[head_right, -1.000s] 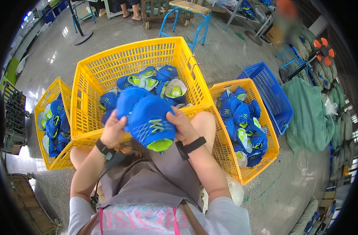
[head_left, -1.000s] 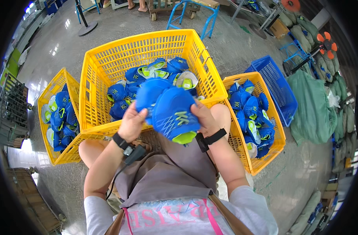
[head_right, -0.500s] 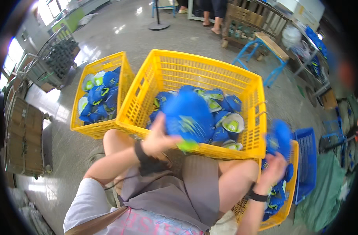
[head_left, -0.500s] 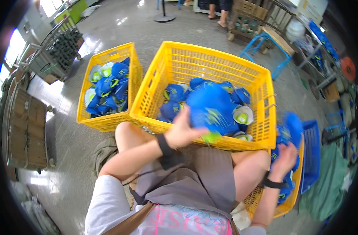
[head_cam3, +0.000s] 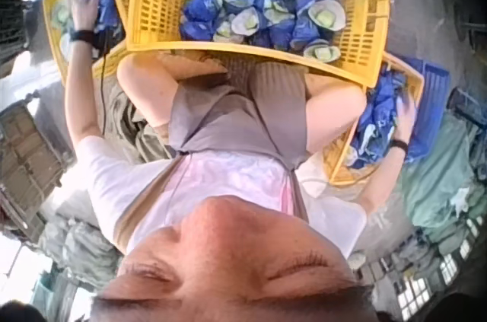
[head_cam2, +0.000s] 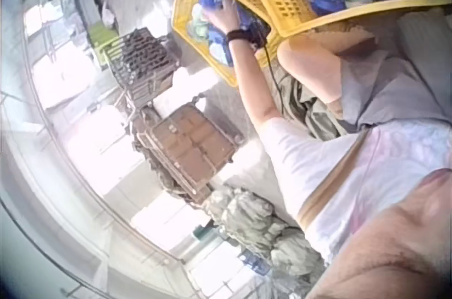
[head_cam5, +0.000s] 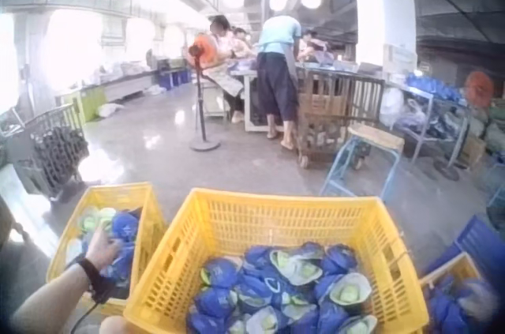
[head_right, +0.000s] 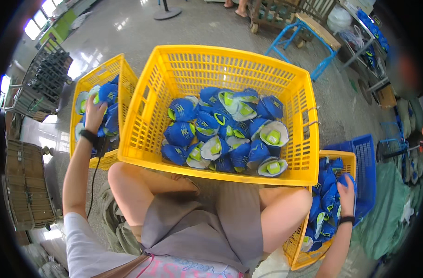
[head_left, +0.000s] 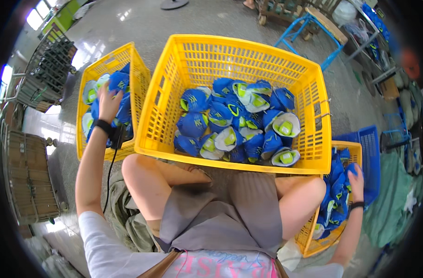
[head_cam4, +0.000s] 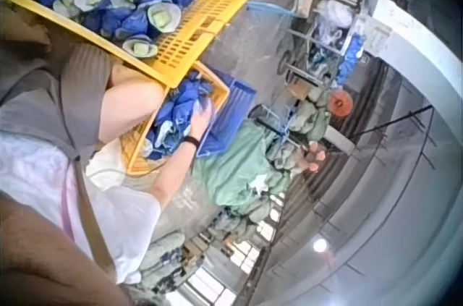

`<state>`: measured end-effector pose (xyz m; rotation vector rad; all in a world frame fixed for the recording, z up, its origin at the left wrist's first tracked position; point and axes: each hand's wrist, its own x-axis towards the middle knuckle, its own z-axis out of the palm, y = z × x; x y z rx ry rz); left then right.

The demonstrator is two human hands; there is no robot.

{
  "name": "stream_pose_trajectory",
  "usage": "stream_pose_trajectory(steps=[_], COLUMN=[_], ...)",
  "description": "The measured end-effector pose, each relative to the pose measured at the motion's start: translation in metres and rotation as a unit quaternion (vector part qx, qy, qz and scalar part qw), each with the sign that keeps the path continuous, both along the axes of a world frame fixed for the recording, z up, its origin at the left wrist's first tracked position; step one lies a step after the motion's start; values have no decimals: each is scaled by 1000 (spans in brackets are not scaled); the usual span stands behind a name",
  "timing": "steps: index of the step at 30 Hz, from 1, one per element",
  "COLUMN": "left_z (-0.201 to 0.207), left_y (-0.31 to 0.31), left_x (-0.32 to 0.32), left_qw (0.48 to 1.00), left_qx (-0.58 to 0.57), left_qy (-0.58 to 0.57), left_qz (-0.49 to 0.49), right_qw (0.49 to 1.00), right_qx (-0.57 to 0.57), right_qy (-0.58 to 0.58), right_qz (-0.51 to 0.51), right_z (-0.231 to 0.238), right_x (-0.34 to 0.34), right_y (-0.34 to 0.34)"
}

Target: Sort and organize blue shoe upper components from a large yellow crate into smaller yellow crates while sitting.

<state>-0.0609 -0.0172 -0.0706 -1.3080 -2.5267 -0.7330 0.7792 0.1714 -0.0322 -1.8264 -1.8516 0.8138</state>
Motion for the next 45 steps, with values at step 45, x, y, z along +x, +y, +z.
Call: stream_pose_trajectory(steps=[45], left_z=[11], left_y=[147], left_x=[267], left_qw=[792], left_qx=[-1], left_qy=[152], left_qz=[-591], right_qw=[891], right_qx=[83], right_qy=[-372], right_qz=[247], right_z=[-8], right_x=[-162], right_y=[44])
